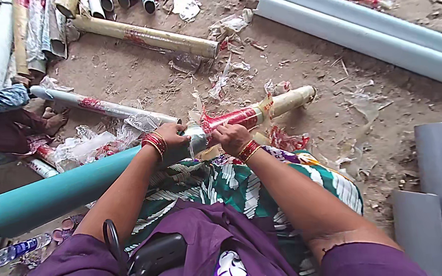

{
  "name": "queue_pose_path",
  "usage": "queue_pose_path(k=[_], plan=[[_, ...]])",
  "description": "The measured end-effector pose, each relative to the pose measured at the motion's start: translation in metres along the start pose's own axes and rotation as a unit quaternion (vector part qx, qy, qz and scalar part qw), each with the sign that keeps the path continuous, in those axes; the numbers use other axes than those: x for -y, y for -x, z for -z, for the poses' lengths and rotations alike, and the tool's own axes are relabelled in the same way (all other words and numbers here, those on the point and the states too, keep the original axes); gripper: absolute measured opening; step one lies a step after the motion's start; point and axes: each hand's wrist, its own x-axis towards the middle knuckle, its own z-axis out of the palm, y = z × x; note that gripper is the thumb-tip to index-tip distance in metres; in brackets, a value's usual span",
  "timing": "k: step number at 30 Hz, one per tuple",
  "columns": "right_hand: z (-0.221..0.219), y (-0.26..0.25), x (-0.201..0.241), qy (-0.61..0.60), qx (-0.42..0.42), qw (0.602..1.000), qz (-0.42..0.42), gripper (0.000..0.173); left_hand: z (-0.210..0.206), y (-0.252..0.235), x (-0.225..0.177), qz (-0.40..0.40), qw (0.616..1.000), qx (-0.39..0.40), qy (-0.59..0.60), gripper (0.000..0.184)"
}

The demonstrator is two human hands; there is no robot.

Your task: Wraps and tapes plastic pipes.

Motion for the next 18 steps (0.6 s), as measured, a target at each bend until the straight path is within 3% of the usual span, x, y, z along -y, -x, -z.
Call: queue_pose_path(k=[7, 12, 16, 18], plan=[[0.012, 0.014, -0.058, 0.013, 0.080, 0.996, 0.033, 0.004, 0.001, -0.004, 0.006, 0.012, 1.000, 0.000, 0.028, 0.050], [0.027, 0.027, -0.101, 0.031, 0.228, 0.967, -0.108, 0.012, -0.001, -0.005, 0.008, 0.008, 1.000, 0.001, 0.016, 0.052], [0.031, 0.009, -0.066, -0.023, 0.101, 0.992, -0.072, 0.022, -0.001, -0.008, 0.012, 0.008, 0.999, -0.004, 0.035, 0.051], [0.025, -0.002, -0.039, -0.056, 0.098, 0.993, -0.021, 0.030, -0.001, -0.010, 0.012, 0.006, 0.999, -0.003, 0.038, 0.050]])
